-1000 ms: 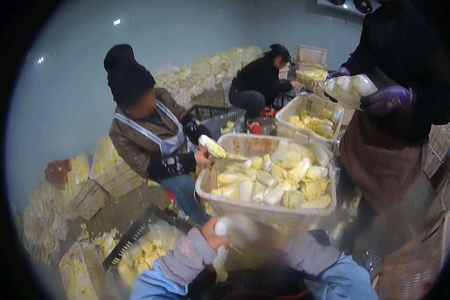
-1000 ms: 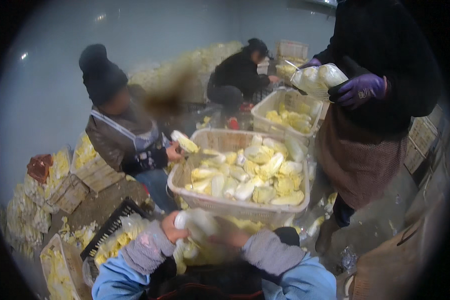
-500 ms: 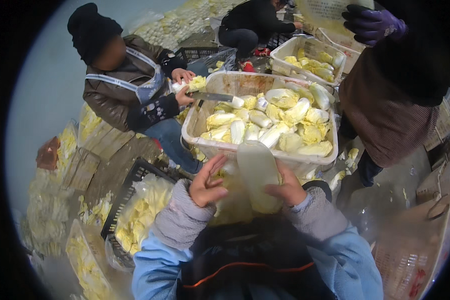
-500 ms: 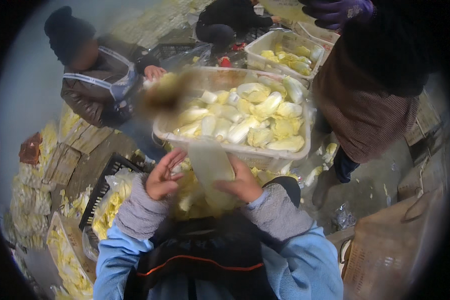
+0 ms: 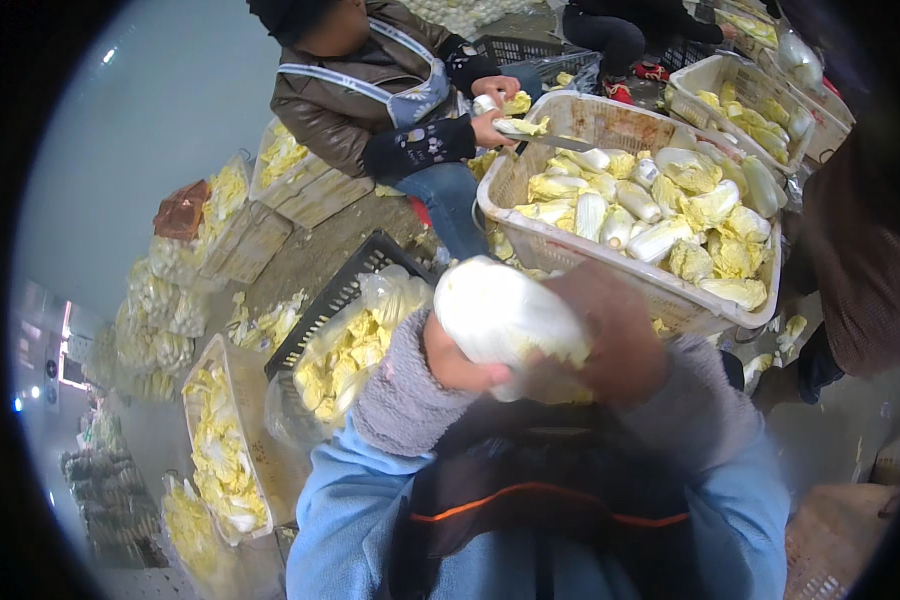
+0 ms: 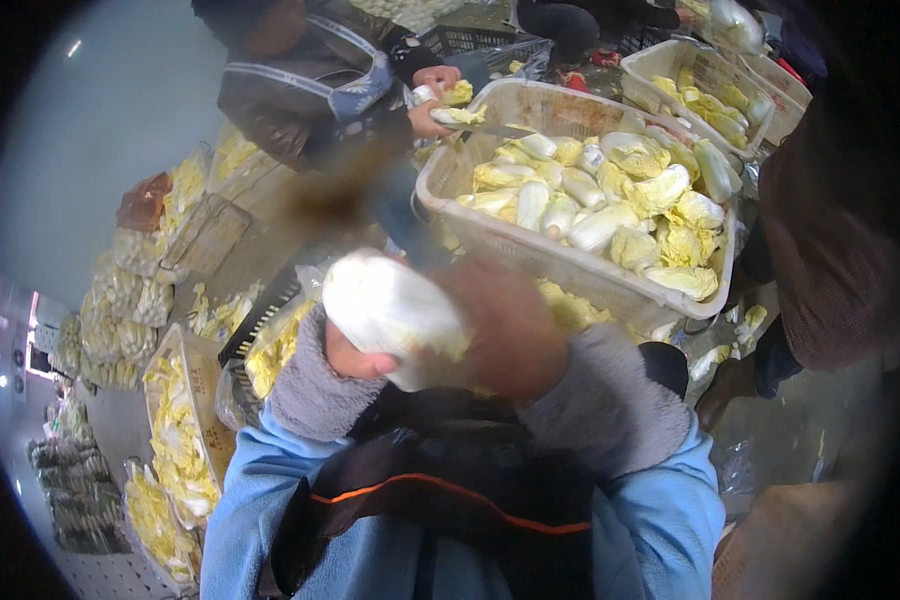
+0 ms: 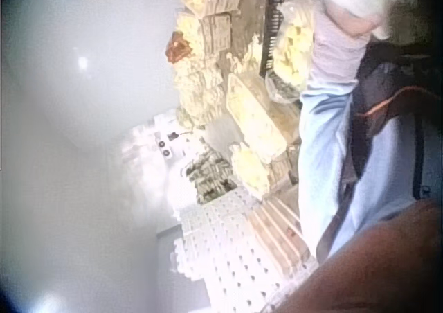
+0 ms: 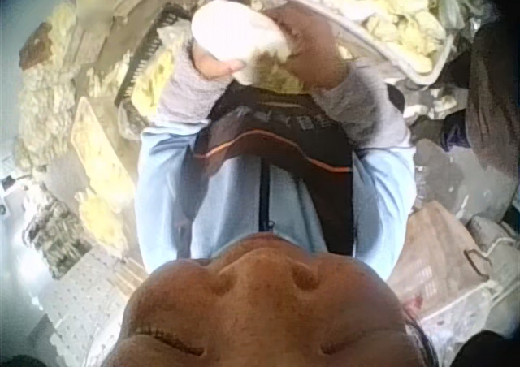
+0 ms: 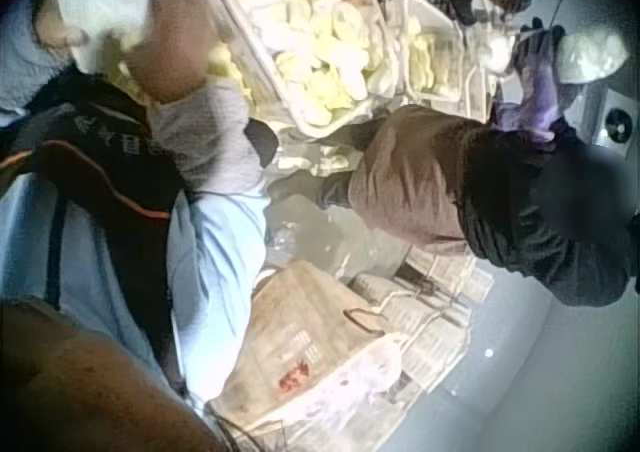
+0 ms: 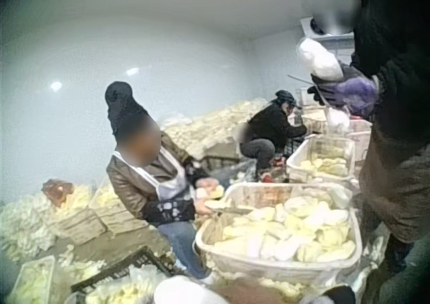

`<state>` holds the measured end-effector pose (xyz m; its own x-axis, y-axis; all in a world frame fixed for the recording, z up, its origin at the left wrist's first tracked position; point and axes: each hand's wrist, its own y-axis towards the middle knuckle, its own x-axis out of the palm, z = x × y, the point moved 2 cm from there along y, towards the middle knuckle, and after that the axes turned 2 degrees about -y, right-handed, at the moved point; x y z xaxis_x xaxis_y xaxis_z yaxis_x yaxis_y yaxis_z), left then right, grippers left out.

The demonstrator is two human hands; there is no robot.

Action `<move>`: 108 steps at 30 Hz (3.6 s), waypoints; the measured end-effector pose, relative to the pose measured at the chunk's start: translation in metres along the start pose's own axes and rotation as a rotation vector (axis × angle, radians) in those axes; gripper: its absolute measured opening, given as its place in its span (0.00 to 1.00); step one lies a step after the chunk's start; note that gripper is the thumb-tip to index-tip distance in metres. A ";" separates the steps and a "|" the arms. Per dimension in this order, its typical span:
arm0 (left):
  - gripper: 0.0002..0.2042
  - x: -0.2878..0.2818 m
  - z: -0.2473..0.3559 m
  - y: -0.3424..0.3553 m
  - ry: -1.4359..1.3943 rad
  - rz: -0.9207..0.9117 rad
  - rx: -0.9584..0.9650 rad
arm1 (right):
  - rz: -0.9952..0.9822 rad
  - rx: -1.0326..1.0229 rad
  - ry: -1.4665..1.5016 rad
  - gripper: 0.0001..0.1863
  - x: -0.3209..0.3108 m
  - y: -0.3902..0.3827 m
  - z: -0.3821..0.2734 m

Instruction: The person sits on the floor and repeatedly picks up napa cabbages, trims the base with a cleaver, and places the trimmed pieces into a nearby basket. The person also peels off outer leaves by hand and discards them while continuing to process the cabbages.

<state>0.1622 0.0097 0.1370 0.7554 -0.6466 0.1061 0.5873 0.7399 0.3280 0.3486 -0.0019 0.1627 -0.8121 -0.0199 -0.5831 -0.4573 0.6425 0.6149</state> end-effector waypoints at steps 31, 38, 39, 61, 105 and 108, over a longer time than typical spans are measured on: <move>0.30 0.009 -0.017 -0.021 0.150 0.174 0.062 | 0.184 0.202 0.142 0.29 0.034 -0.036 -0.007; 0.21 0.005 -0.011 -0.029 0.396 0.222 0.000 | 0.169 0.276 0.265 0.24 0.035 -0.040 0.001; 0.20 0.004 -0.014 -0.029 0.407 0.235 -0.028 | 0.142 0.266 0.260 0.25 0.038 -0.041 0.002; 0.41 0.007 -0.022 -0.051 -0.436 -0.202 -0.520 | -0.072 -0.098 0.052 0.31 0.011 -0.012 0.007; 0.13 -0.091 -0.066 -0.148 -0.796 0.966 -0.035 | -0.332 0.796 0.078 0.12 0.057 -0.148 0.101; 0.15 -0.142 -0.072 -0.241 -0.910 1.054 0.170 | -0.313 0.867 0.381 0.14 0.049 -0.192 0.112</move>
<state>-0.0660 -0.0635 -0.0252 0.3241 0.2507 0.9122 -0.2216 0.9575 -0.1845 0.4371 -0.0400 -0.0434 -0.8319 -0.4308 -0.3497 -0.3713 0.9006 -0.2261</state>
